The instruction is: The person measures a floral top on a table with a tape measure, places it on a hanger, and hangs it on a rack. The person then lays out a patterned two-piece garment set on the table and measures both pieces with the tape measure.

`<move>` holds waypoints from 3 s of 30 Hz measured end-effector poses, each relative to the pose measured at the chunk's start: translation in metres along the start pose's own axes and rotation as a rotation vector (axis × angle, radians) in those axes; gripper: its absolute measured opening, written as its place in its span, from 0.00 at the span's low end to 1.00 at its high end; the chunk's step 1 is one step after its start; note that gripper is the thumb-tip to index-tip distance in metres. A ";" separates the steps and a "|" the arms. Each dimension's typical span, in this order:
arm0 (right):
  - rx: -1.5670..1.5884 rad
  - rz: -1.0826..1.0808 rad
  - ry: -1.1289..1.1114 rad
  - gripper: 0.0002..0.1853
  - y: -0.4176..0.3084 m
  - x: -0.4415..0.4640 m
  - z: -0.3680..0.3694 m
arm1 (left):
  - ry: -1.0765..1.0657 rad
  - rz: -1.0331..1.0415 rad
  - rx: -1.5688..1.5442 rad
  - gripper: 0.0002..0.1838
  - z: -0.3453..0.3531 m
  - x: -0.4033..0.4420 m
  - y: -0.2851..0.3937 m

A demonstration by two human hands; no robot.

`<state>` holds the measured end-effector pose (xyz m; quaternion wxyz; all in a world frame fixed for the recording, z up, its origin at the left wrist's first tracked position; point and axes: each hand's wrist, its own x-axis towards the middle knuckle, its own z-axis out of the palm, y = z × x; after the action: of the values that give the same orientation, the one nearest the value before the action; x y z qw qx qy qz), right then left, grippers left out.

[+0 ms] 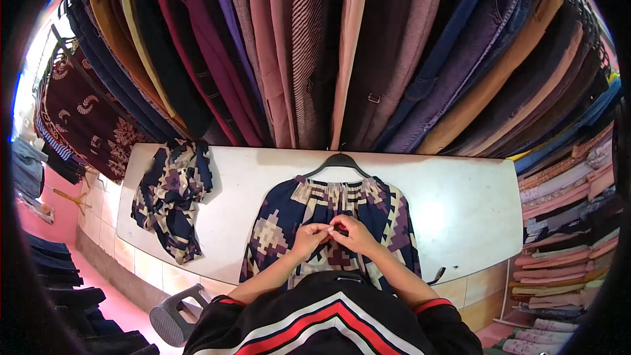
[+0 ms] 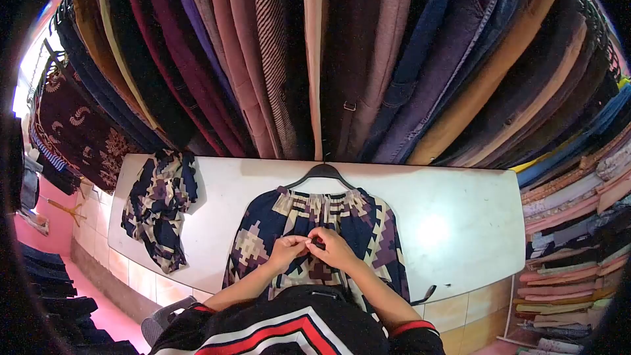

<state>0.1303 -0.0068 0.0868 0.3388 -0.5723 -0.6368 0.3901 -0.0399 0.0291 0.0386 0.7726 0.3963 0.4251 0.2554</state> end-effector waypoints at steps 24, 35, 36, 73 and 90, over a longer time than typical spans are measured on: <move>-0.466 0.243 0.405 0.07 0.102 0.069 -0.121 | 0.954 0.259 1.126 0.06 -0.056 0.097 0.070; -0.391 0.253 0.367 0.08 0.118 0.072 -0.131 | 0.962 0.226 1.132 0.08 -0.056 0.098 0.068; -0.390 0.249 0.365 0.08 0.119 0.071 -0.133 | 0.960 0.220 1.130 0.09 -0.056 0.098 0.068; -0.315 0.241 0.002 0.11 0.045 -0.064 -0.026 | 0.988 0.390 1.045 0.03 -0.141 -0.068 -0.014; -0.705 0.513 0.181 0.08 0.128 -0.121 -0.158 | 1.004 0.175 0.948 0.06 -0.156 -0.059 -0.014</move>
<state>0.3423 -0.1046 0.0494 0.0696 -0.8241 -0.5361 0.1689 -0.2033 0.0398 0.0037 0.2027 0.5576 0.7632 0.2559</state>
